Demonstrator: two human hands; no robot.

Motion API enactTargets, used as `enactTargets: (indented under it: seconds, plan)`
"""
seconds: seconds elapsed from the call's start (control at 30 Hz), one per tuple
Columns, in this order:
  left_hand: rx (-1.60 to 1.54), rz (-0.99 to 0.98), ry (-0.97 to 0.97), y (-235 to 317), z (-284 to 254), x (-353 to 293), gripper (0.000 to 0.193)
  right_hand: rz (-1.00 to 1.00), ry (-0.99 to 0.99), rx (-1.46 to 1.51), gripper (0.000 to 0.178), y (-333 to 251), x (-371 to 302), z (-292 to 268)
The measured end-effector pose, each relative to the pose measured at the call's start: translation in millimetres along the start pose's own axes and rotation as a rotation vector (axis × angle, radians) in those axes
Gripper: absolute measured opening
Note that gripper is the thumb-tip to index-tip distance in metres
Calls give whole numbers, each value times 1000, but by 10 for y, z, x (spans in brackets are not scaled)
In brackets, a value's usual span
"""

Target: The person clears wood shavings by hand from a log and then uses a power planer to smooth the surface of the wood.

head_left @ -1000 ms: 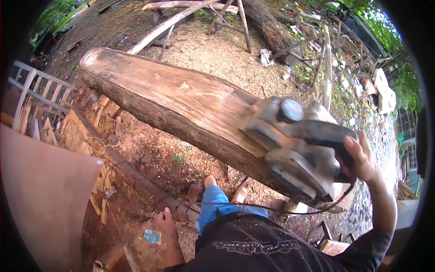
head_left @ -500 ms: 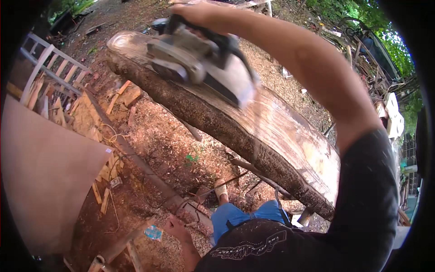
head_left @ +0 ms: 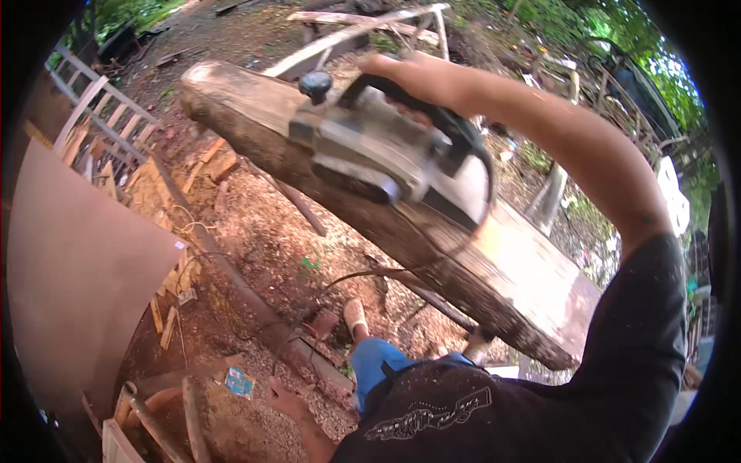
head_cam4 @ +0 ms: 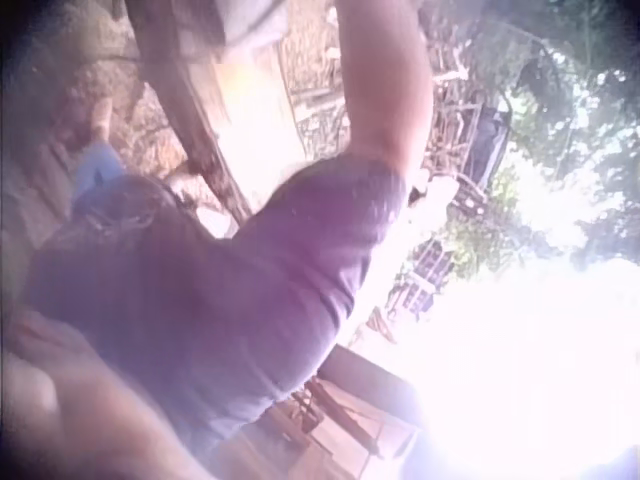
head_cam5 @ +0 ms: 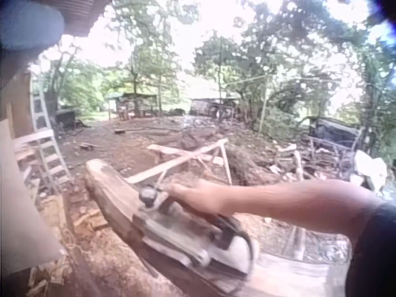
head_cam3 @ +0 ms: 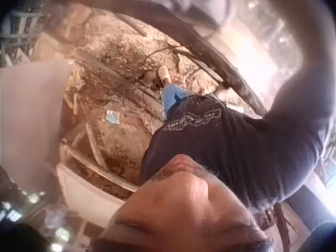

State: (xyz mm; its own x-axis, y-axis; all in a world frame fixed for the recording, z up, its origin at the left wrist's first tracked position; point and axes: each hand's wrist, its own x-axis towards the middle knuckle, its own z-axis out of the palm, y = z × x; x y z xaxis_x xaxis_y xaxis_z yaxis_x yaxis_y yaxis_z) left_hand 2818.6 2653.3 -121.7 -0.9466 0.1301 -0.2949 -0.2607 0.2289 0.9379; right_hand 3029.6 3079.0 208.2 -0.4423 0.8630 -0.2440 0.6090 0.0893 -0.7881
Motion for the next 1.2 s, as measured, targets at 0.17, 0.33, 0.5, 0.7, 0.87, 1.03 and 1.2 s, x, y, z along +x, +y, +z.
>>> enactTargets:
  seconds: [0.17, 0.33, 0.5, 0.7, 0.87, 1.03, 1.2]
  plan:
    - [84, 162, -241, -373, -114, -284, 41, 100, 122, -136, 57, 855, -1927, -627]
    - [84, 122, -429, -285, -221, -533, 40, 208, 364, -36, 48, 1891, -3415, -900]
    - [70, 116, -412, -219, -304, -312, 37, 210, 329, -95, 69, 2139, -3560, -980]
    - [175, 117, -189, -87, -741, 257, 35, 207, 194, -9, 57, 850, -1637, -551]
    - [163, 101, -94, -1, -816, 542, 34, 109, 117, -30, 54, 307, -524, -308]
    - [79, 84, -69, 293, -405, 662, 38, 16, 163, -133, 58, -231, 748, 88]
    - [5, 57, -70, 142, -637, 871, 38, -145, 83, 71, 49, -833, 2131, 558]
